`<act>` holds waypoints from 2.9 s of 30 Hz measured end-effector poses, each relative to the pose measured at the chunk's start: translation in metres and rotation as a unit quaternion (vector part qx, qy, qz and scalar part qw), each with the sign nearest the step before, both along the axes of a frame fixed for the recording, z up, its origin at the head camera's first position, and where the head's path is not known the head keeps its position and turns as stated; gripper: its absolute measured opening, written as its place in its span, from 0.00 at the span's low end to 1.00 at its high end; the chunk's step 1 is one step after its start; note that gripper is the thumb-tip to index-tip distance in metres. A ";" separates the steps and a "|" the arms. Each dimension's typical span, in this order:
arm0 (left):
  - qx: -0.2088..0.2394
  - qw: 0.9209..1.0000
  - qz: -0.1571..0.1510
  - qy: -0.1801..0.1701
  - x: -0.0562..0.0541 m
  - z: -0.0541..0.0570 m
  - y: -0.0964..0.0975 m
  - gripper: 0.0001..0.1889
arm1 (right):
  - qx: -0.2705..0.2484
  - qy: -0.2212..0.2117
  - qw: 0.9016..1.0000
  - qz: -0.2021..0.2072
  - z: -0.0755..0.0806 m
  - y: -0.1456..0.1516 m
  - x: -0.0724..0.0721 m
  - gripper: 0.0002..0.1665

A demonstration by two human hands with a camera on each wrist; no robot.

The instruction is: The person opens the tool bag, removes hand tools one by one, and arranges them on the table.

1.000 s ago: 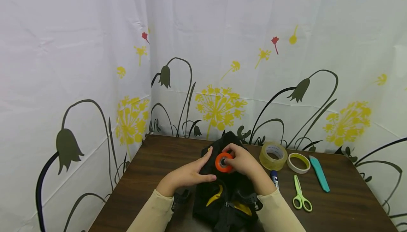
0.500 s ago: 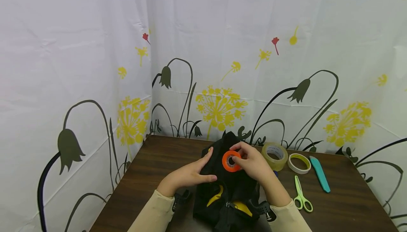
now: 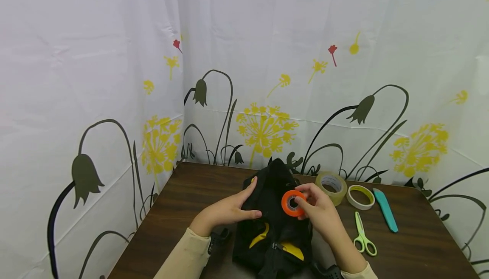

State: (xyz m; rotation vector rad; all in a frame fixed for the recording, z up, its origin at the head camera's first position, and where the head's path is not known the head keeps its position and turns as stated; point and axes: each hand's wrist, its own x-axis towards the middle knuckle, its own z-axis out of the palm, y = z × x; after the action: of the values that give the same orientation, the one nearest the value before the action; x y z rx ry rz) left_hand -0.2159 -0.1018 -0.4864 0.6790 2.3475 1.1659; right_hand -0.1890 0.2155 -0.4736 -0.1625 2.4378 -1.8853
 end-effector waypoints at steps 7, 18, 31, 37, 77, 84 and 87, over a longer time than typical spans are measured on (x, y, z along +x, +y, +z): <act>-0.002 1.000 0.001 -0.001 0.001 0.000 0.000 0.59 | -0.023 -0.005 0.999 -0.030 -0.008 0.022 0.005 0.24; -0.003 1.000 0.003 0.002 0.000 0.001 0.001 0.58 | -0.009 -0.032 0.996 -0.085 -0.029 0.086 0.021 0.27; -0.003 1.000 0.005 -0.008 0.000 -0.001 0.000 0.58 | 0.111 -0.093 0.972 -0.183 -0.071 0.174 0.039 0.32; 0.001 1.000 0.008 -0.012 -0.002 -0.002 0.001 0.58 | 0.119 -0.144 0.949 -0.253 -0.083 0.211 0.046 0.34; 0.001 1.000 -0.001 -0.005 -0.003 -0.002 0.003 0.58 | 0.253 -0.160 0.901 -0.313 -0.111 0.259 0.054 0.42; 0.003 1.000 0.003 -0.004 -0.003 -0.002 0.001 0.58 | 0.255 -0.147 0.906 -0.305 -0.115 0.256 0.050 0.40; 0.004 1.000 0.003 -0.004 -0.003 -0.003 0.000 0.58 | 0.219 -0.154 0.914 -0.306 -0.115 0.253 0.050 0.40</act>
State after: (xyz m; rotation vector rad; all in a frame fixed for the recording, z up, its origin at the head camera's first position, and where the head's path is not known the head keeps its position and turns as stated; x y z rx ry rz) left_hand -0.2193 -0.1015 -0.4891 0.6698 2.3408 1.1780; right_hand -0.1389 0.4687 -0.5889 0.9393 2.7746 -1.2847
